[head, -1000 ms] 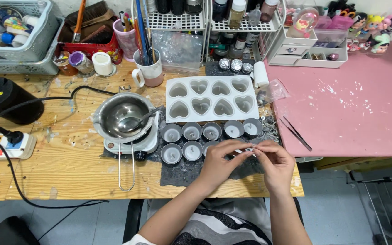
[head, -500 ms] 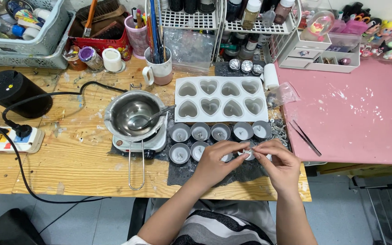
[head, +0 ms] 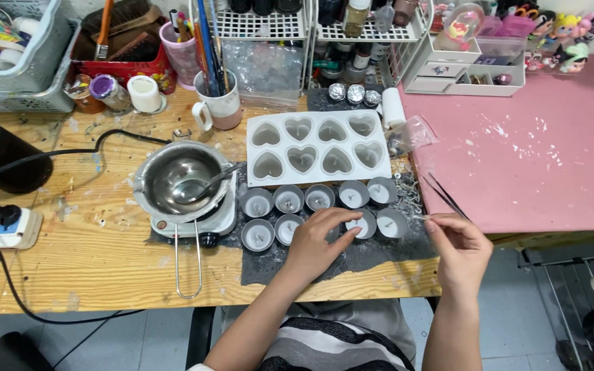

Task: Preparing and inserting wicks into small tea light candle tins.

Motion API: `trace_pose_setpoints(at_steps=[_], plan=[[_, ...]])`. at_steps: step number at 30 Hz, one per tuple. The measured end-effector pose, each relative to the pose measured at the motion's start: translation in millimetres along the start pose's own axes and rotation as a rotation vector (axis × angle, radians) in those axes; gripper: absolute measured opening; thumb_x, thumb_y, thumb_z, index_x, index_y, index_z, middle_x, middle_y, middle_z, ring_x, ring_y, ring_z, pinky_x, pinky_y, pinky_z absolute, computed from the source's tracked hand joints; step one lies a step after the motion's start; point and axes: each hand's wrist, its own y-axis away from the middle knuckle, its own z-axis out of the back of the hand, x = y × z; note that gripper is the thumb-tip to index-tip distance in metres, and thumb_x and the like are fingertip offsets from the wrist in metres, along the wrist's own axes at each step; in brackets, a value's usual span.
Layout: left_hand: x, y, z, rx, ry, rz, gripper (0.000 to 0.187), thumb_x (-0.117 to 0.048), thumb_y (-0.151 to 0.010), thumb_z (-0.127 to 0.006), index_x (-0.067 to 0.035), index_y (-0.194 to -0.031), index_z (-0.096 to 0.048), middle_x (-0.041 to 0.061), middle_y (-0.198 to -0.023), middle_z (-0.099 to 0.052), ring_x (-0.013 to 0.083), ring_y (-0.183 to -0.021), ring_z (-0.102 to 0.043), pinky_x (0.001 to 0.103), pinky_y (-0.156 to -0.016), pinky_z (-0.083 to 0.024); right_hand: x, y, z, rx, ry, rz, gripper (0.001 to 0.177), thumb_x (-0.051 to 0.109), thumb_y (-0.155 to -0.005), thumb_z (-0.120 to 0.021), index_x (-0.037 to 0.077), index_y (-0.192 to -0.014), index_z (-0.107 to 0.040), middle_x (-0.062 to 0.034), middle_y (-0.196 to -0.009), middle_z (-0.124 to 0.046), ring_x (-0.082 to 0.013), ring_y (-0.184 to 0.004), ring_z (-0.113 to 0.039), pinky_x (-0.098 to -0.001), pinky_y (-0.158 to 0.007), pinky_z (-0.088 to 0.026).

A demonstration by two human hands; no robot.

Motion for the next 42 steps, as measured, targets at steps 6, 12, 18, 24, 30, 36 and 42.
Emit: trace_pose_setpoints(at_steps=[6,12,18,24,30,36,42], plan=[[-11,-2,-8,0.067,0.033,-0.038,0.026,-0.026,-0.093,-0.075,-0.014,-0.117,-0.075,0.005,-0.115,-0.075,0.0248,-0.108,-0.072,0.037,-0.091,-0.056,10,8,-17,0.202,-0.028,0.087,0.016,-0.015,-0.089,-0.071,-0.003,-0.100,-0.070,-0.0136,-0.107,-0.072,-0.0191,-0.105,-0.069,-0.0307,-0.092,-0.055],[11,8,16,-0.040,-0.019,-0.054,0.026,-0.021,-0.095,-0.073,-0.009,-0.117,-0.074,0.009,-0.114,-0.074,0.0296,-0.110,-0.068,0.040,-0.093,-0.054,20,-8,-49,0.361,0.036,0.167,0.018,-0.015,-0.086,-0.073,-0.002,-0.099,-0.070,-0.0135,-0.104,-0.071,-0.0206,-0.104,-0.069,-0.0323,-0.093,-0.057],[30,24,55,-0.158,-0.091,0.027,0.024,-0.016,-0.095,-0.071,-0.007,-0.117,-0.072,0.011,-0.106,-0.073,0.0315,-0.102,-0.068,0.041,-0.088,-0.054,51,-49,-118,0.533,0.393,0.401,0.016,-0.007,-0.084,-0.077,0.004,-0.097,-0.075,-0.0069,-0.098,-0.077,-0.0152,-0.095,-0.070,-0.0304,-0.085,-0.053],[53,33,62,-0.187,-0.206,-0.091,0.018,-0.010,-0.095,-0.071,-0.008,-0.113,-0.072,0.009,-0.105,-0.072,0.0280,-0.102,-0.068,0.042,-0.090,-0.054,42,-99,-215,0.724,0.603,0.608,0.018,0.004,-0.080,-0.084,0.011,-0.096,-0.078,-0.0058,-0.090,-0.076,-0.0241,-0.083,-0.065,-0.0359,-0.076,-0.051],[43,35,71,-0.186,-0.158,-0.145,0.017,-0.009,-0.092,-0.074,-0.010,-0.109,-0.075,0.005,-0.098,-0.072,0.0248,-0.096,-0.069,0.039,-0.082,-0.055,-4,-111,-266,0.933,0.704,0.664,0.018,0.008,-0.077,-0.082,0.011,-0.093,-0.075,-0.0081,-0.076,-0.061,-0.0273,-0.076,-0.059,-0.0417,-0.067,-0.048],[46,35,71,-0.173,-0.120,-0.136,0.018,-0.008,-0.092,-0.075,-0.010,-0.109,-0.076,0.004,-0.097,-0.071,0.0239,-0.095,-0.068,0.039,-0.080,-0.055,-26,-110,-283,1.030,0.718,0.845,0.018,0.012,-0.079,-0.078,0.012,-0.092,-0.066,-0.0053,-0.076,-0.060,-0.0274,-0.083,-0.058,-0.0416,-0.072,-0.043],[47,35,71,-0.177,-0.109,-0.127,0.018,-0.008,-0.091,-0.075,-0.010,-0.109,-0.076,0.004,-0.097,-0.070,0.0237,-0.095,-0.068,0.038,-0.079,-0.055,-35,-110,-287,1.085,0.779,0.926,0.018,0.014,-0.081,-0.075,0.011,-0.092,-0.062,0.0022,-0.075,-0.062,-0.0244,-0.083,-0.057,-0.0405,-0.073,-0.042]])
